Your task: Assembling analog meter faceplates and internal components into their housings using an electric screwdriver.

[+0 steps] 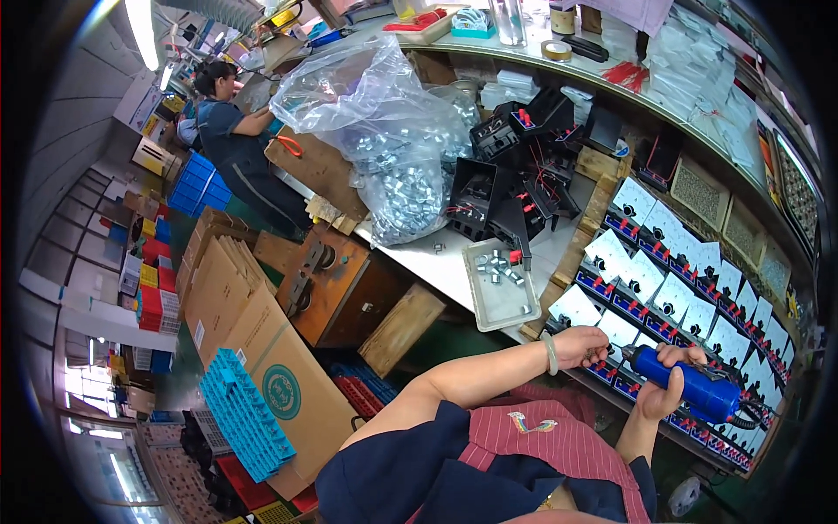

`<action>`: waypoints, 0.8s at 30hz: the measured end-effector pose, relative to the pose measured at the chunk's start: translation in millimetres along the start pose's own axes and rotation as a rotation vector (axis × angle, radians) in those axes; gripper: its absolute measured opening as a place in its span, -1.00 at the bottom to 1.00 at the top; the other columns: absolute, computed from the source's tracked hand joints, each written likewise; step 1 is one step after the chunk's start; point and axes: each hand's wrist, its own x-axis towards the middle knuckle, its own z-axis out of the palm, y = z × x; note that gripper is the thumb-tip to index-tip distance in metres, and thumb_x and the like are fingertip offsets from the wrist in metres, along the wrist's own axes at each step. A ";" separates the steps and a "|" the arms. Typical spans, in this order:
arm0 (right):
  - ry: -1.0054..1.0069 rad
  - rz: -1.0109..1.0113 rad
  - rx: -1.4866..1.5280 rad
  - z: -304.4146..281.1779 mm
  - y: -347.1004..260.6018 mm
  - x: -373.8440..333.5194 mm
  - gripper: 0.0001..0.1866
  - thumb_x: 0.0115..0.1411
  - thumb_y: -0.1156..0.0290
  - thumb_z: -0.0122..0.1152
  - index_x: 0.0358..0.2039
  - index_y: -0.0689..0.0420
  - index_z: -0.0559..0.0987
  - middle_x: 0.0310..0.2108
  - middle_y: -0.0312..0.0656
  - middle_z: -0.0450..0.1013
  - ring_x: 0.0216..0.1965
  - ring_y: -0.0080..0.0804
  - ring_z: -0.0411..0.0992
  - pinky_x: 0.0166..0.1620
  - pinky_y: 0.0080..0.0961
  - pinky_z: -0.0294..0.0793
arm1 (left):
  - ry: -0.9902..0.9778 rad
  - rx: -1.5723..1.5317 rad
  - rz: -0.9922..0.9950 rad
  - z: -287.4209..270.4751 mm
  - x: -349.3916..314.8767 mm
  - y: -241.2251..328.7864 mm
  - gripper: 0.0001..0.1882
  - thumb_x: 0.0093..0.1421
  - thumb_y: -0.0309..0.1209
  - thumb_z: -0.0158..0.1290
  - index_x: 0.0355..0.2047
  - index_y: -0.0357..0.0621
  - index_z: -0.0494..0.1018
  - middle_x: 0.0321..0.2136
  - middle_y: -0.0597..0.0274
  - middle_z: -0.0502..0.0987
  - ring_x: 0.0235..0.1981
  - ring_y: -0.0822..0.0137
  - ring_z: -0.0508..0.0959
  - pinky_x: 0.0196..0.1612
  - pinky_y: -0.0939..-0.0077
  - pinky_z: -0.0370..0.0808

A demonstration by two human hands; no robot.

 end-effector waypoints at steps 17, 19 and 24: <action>0.080 0.082 -0.013 -12.4 -0.4 5.1 -0.57 -0.03 0.33 0.16 -0.12 0.04 0.28 -0.52 -0.31 0.28 -0.41 -0.49 0.25 -0.18 -0.41 0.21 | -0.042 -0.259 -0.177 29.8 11.0 -9.2 -0.56 0.22 0.02 -0.09 -0.61 -0.02 0.25 -0.76 0.43 0.20 -0.74 0.54 0.14 -0.69 0.67 0.03; 0.117 0.088 -0.011 -32.9 4.4 -0.5 -0.54 -0.02 0.36 0.13 -0.07 0.07 0.28 -0.51 -0.30 0.30 -0.41 -0.48 0.26 -0.15 -0.39 0.24 | 0.016 -0.191 -0.288 24.5 14.7 -20.5 -0.49 0.21 0.11 -0.16 -0.61 -0.06 0.30 -0.75 0.38 0.23 -0.72 0.45 0.23 -0.67 0.60 0.15; 0.101 -0.008 -0.138 -49.1 52.4 27.2 -0.56 -0.01 0.44 0.01 -0.06 0.17 0.26 -0.44 -0.13 0.39 -0.34 -0.30 0.36 -0.09 -0.26 0.30 | 0.163 1.153 0.229 -71.0 43.8 40.2 -0.79 0.15 -0.30 -0.05 -0.48 -0.19 0.43 -0.62 0.17 0.47 -0.54 0.30 0.49 -0.43 0.45 0.42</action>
